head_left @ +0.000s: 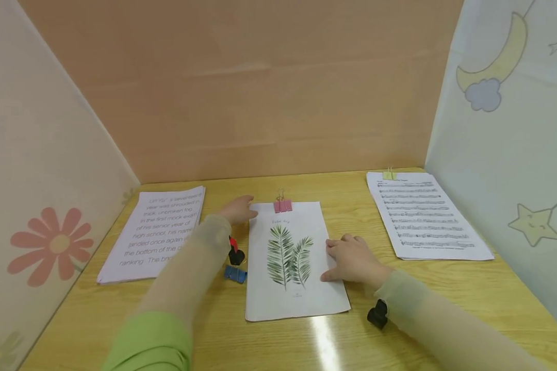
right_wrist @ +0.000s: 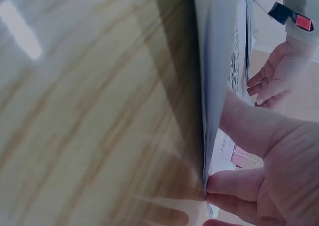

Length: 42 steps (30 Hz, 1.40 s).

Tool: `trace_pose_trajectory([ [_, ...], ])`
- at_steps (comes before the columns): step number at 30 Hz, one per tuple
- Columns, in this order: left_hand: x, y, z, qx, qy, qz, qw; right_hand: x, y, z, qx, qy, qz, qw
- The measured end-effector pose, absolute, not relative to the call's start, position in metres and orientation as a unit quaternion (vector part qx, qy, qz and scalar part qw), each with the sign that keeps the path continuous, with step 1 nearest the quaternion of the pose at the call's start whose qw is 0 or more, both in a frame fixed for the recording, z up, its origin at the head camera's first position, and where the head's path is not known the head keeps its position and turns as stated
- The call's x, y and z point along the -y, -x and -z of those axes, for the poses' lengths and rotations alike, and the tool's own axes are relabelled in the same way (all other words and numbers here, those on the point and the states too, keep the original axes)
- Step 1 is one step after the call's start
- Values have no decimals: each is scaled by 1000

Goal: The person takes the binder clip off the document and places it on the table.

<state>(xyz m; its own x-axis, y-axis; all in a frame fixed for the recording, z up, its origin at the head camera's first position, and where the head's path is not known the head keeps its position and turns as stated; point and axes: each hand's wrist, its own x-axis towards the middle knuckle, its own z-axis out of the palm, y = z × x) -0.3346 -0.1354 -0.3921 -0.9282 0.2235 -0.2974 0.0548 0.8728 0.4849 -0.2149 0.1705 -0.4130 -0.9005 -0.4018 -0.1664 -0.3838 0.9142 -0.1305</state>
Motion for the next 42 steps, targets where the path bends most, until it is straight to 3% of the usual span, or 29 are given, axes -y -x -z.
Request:
trace_pose_trajectory([
  [22,120,344,408,-947,10,-318,54,-169,215,411,-971,216,38,90],
  [30,122,345,409,-933,33,-358,37,-170,217,409,-970,215,55,101],
  [42,124,335,387,-903,25,-429,2,-173,237,380,-961,213,166,56],
])
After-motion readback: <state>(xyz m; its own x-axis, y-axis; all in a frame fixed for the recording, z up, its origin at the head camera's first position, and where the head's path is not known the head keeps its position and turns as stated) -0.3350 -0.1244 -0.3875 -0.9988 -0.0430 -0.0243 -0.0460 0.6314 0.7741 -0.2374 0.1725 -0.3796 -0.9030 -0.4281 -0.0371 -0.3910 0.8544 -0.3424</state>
